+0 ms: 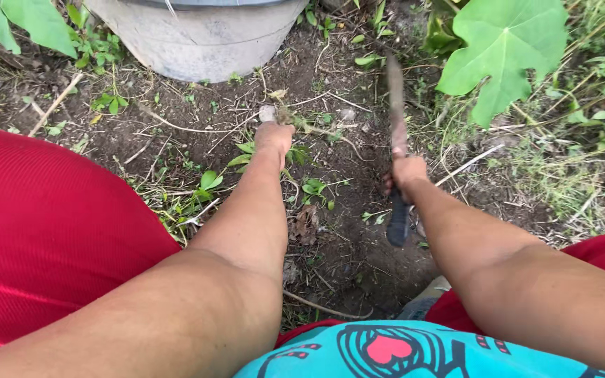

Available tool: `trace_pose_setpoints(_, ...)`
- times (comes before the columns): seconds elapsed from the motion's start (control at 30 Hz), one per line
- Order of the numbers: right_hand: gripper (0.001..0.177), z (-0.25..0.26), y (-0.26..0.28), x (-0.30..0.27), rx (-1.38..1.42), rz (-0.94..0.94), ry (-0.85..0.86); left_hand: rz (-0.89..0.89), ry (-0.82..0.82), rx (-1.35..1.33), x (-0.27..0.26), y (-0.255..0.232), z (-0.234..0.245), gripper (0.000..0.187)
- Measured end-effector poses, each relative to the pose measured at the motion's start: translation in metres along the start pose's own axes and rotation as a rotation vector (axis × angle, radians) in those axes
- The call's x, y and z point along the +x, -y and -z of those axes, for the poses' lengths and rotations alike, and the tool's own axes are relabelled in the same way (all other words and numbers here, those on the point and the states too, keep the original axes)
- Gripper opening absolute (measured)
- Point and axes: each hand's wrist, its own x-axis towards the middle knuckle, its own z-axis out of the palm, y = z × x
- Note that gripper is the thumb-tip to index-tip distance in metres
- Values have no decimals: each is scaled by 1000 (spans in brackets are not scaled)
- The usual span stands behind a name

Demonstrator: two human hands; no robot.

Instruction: The person uses a small hand hoe to loosen soil and remove weeds from a garden patch. They repeatedly scrape the ground and pull out small plants by hand, clearing the area around a large leafy plant.

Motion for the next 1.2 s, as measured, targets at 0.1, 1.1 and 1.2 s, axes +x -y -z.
trace_pose_setpoints(0.1,56,-5,-20,-10,-689,210,284,6,54,-104,-16,-13,-18,27)
trace_pose_setpoints(1.1,41,54,18,-28,-700,145,18,2,159,-220,-41,-30,-28,25)
trace_pose_setpoints(1.2,42,69,18,-16,-393,156,-81,0,228,-261,-44,-35,-36,22)
